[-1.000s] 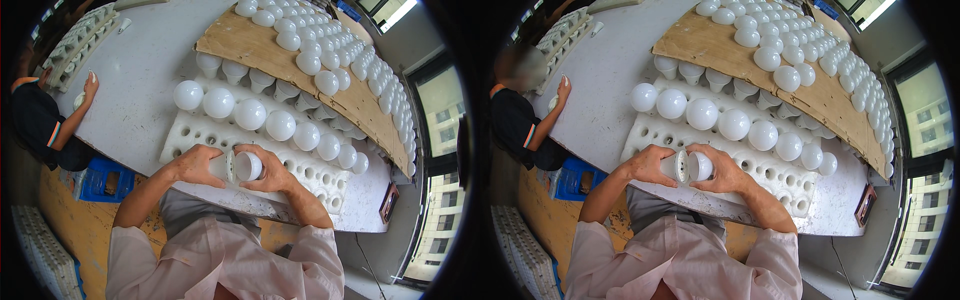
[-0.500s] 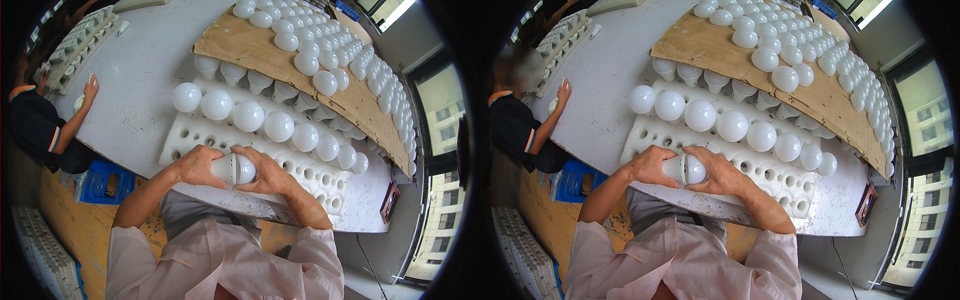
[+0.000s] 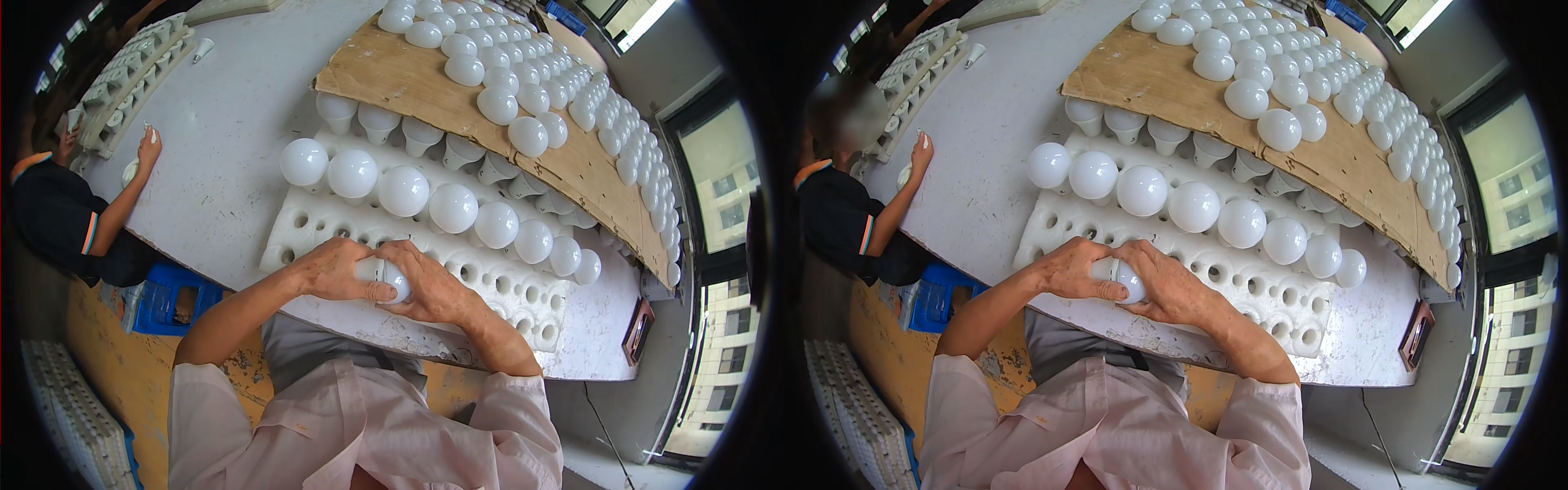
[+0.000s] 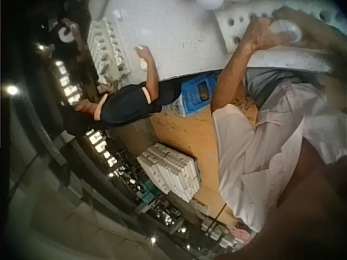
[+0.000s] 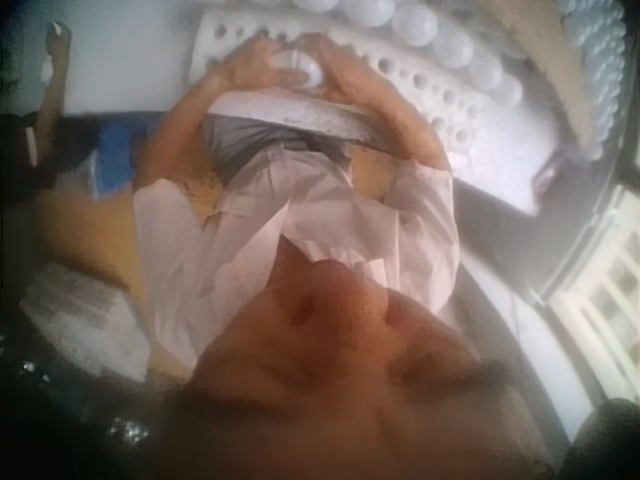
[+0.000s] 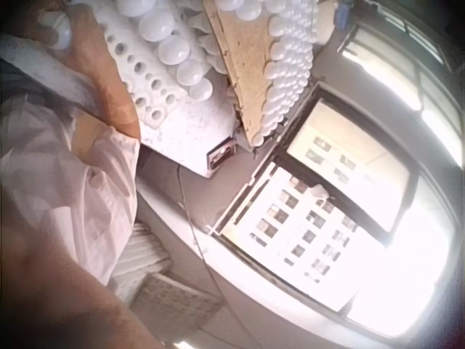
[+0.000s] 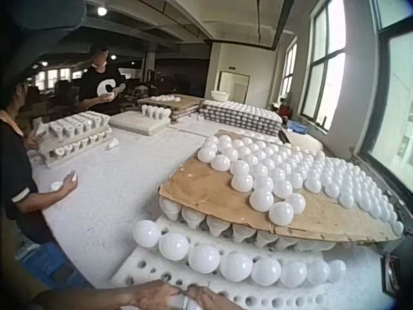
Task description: The person assembles light bulbs by pressing bulb covers onto bulb bodies by hand and placing the assembled bulbs into slots on a foam tray.
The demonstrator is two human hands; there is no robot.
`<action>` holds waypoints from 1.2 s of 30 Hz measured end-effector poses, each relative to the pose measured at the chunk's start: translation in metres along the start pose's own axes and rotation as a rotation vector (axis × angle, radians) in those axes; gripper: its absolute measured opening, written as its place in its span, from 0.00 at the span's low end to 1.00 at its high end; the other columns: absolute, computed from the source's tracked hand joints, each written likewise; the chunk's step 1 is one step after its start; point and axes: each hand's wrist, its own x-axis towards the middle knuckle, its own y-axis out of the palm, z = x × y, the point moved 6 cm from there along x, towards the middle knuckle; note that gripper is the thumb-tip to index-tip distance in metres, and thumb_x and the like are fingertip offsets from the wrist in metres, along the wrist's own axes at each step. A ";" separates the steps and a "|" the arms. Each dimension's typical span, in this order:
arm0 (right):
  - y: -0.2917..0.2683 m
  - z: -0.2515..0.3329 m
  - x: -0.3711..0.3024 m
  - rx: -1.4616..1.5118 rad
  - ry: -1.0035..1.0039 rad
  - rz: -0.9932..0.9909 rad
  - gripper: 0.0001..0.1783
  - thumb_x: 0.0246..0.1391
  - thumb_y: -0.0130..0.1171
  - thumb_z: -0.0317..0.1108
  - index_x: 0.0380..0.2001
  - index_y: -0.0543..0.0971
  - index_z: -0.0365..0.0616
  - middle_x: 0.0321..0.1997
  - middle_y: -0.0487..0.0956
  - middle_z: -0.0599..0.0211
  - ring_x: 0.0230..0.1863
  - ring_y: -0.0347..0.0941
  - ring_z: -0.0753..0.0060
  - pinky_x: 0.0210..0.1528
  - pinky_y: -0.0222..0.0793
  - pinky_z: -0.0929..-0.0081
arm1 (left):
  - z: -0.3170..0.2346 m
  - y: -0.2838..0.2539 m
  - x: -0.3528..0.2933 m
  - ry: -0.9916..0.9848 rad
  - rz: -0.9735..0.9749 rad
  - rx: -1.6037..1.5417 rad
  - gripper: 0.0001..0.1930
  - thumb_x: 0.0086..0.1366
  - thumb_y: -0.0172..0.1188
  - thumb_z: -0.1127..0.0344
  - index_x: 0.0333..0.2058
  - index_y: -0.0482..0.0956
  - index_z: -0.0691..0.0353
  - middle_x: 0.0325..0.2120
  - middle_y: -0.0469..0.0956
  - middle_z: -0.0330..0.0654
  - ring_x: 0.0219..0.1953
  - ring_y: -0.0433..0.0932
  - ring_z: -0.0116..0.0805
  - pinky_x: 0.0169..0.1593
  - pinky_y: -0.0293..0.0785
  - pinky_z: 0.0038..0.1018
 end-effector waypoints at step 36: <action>-0.001 0.006 -0.002 0.039 -0.292 -0.455 0.34 0.26 0.72 0.25 0.44 0.72 0.41 0.42 0.72 0.57 0.42 0.70 0.57 0.42 0.70 0.65 | -0.001 0.005 0.007 0.008 -0.002 -0.109 0.31 0.47 0.67 0.45 0.32 0.78 0.76 0.25 0.79 0.51 0.29 0.78 0.35 0.33 0.74 0.27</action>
